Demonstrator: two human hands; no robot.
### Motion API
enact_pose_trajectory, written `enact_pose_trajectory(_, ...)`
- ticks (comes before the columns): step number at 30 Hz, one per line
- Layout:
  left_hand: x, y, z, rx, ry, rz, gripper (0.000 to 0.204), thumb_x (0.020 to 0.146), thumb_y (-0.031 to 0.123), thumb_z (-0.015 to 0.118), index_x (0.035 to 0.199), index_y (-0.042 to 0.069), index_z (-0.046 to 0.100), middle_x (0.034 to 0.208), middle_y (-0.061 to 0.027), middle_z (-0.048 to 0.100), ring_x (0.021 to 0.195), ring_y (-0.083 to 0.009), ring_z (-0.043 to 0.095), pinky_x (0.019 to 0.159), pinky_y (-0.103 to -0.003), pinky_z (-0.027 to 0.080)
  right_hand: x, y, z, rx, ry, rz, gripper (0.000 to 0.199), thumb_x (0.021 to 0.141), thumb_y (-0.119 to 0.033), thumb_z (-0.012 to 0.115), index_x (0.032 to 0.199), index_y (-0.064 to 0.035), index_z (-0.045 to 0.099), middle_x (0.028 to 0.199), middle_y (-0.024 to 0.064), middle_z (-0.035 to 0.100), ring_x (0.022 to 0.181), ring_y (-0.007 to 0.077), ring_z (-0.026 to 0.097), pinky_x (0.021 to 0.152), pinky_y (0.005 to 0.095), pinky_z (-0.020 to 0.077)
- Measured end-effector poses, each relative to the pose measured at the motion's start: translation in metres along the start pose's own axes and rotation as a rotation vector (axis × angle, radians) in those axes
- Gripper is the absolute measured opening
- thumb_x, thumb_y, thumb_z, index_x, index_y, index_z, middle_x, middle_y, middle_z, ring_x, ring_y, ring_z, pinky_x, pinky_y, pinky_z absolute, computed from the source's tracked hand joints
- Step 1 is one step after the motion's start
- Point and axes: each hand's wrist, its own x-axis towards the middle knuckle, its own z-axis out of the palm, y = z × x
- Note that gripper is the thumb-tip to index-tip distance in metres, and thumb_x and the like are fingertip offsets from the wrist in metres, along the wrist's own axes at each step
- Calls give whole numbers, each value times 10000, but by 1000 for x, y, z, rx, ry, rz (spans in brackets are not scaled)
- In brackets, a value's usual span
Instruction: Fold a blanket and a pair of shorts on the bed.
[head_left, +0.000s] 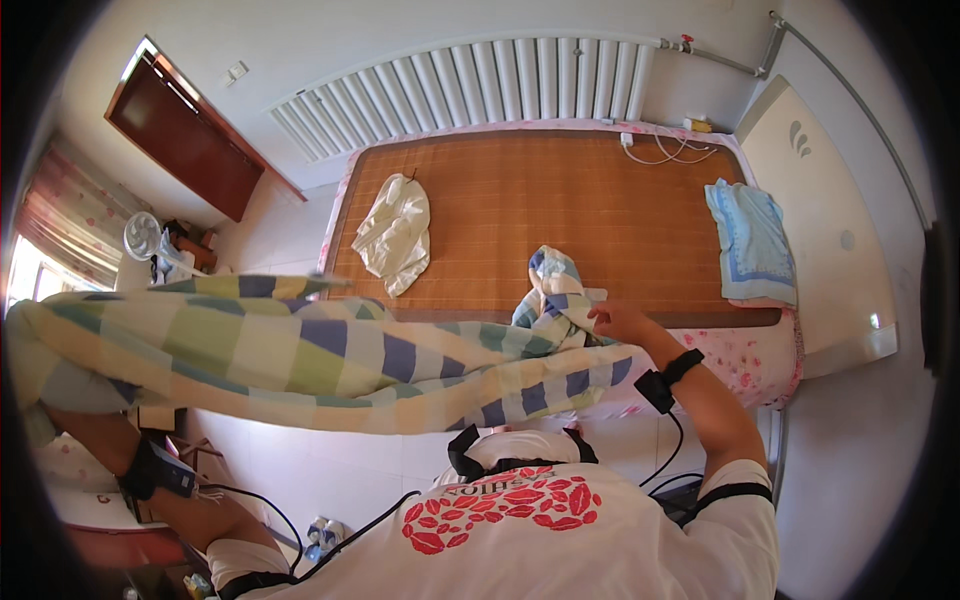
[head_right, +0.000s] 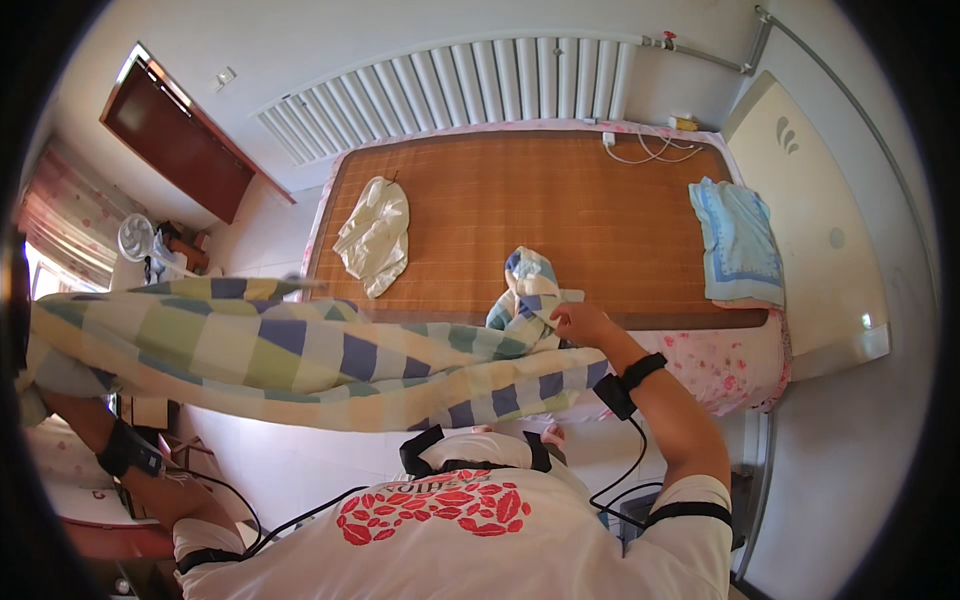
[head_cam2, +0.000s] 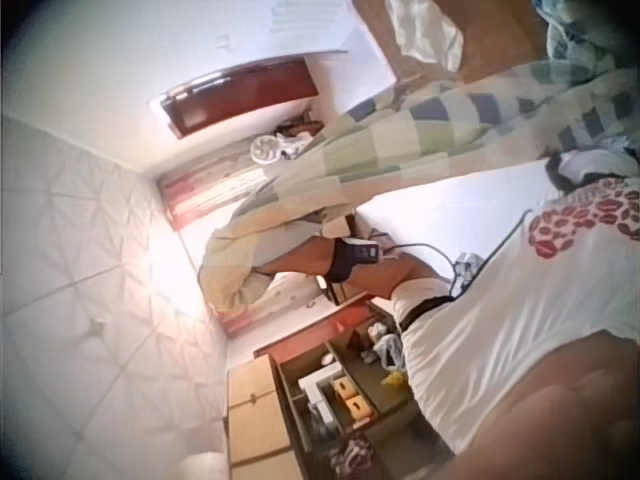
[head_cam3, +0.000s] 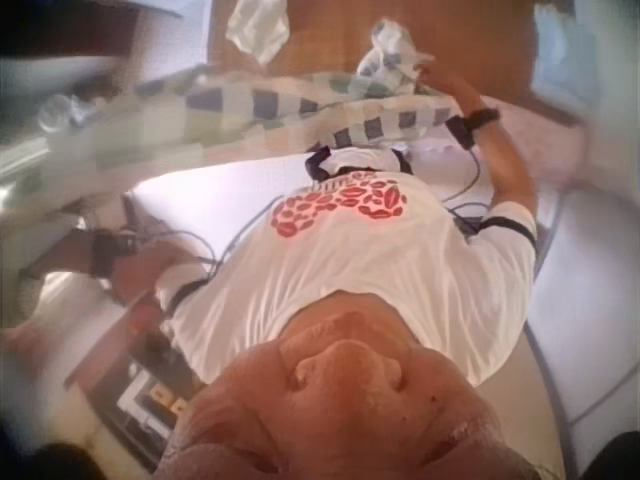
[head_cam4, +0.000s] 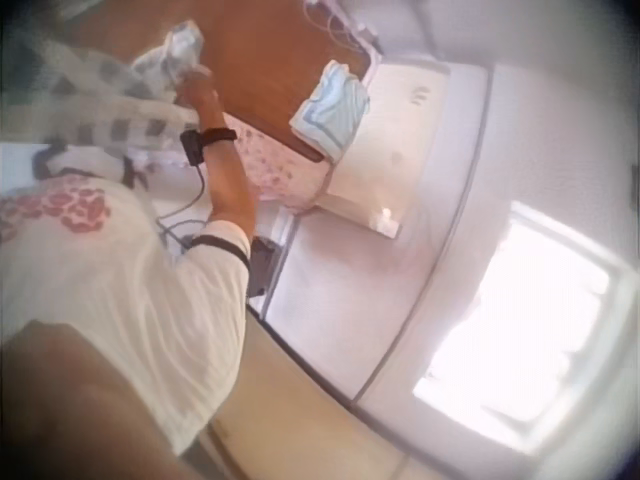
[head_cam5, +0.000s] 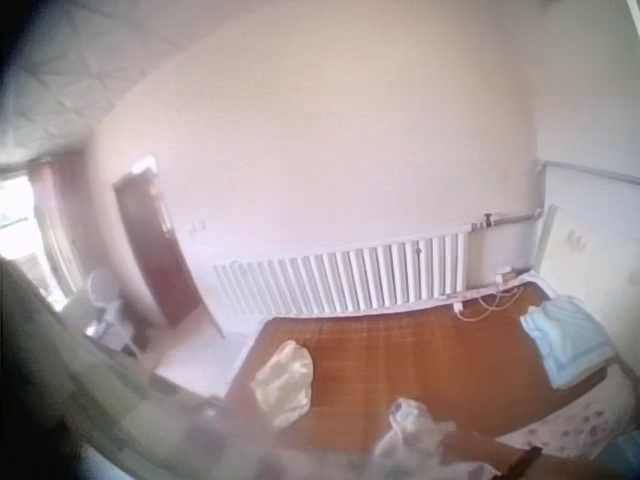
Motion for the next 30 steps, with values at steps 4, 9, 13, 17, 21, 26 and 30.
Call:
enact_pose_trajectory(4, 0, 7, -45, 155, 41, 12, 424, 717, 144, 589, 1101, 27, 451, 1084, -89, 499, 987, -187, 465, 853, -292, 372, 18, 47, 73, -133, -133, 14, 397, 600, -194, 626, 963, -52, 548, 843, 125, 576, 774, 242, 554, 679, 303, 440)
enact_pose_trajectory(9, -10, 18, -86, 294, 90, 1, 410, 733, 156, 570, 1100, 21, 446, 1080, -95, 499, 980, -193, 470, 847, -293, 377, 26, 85, 162, -355, -144, -78, 634, 552, -235, 663, 1130, -95, 442, 1117, 169, 444, 1034, 320, 418, 833, 356, 387)
enact_pose_trajectory(13, -25, 23, -115, 366, 115, -58, 400, 745, 166, 556, 1098, 16, 443, 1076, -100, 499, 974, -197, 474, 843, -293, 381, 22, 45, 181, -517, -117, -16, 821, 514, -235, 712, 1224, -147, 308, 1145, 177, 405, 1094, 342, 356, 852, 416, 367)
enact_pose_trajectory(17, -25, 15, -119, 379, 134, -108, 391, 757, 175, 542, 1097, 11, 439, 1073, -105, 499, 968, -201, 477, 838, -294, 384, 39, 46, 189, -498, -269, 91, 700, 564, -253, 675, 1189, -174, 370, 998, 123, 531, 1008, 318, 433, 824, 434, 369)
enact_pose_trajectory(21, -27, -11, -127, 387, 136, -162, 383, 770, 185, 527, 1096, 7, 435, 1069, -110, 499, 962, -206, 481, 834, -295, 388, 28, 63, 182, -755, -334, 57, 428, 676, -233, 552, 1095, -162, 494, 941, 83, 564, 972, 286, 468, 804, 484, 339)
enact_pose_trajectory(26, -5, -65, -104, 330, 103, -170, 374, 785, 197, 509, 1094, 0, 431, 1065, -117, 498, 954, -211, 486, 828, -295, 393, -4, 115, 169, -707, -185, 424, 208, 686, -252, 532, 813, -122, 634, 860, 74, 601, 850, 256, 549, 746, 494, 376)
enact_pose_trajectory(30, 28, -132, -58, 246, 43, -135, 369, 798, 206, 495, 1093, -5, 427, 1062, -122, 498, 949, -215, 490, 824, -296, 397, 25, 127, 67, -234, 349, 547, 352, 801, -292, 351, 809, -20, 575, 822, 207, 567, 823, 354, 516, 756, 433, 382)
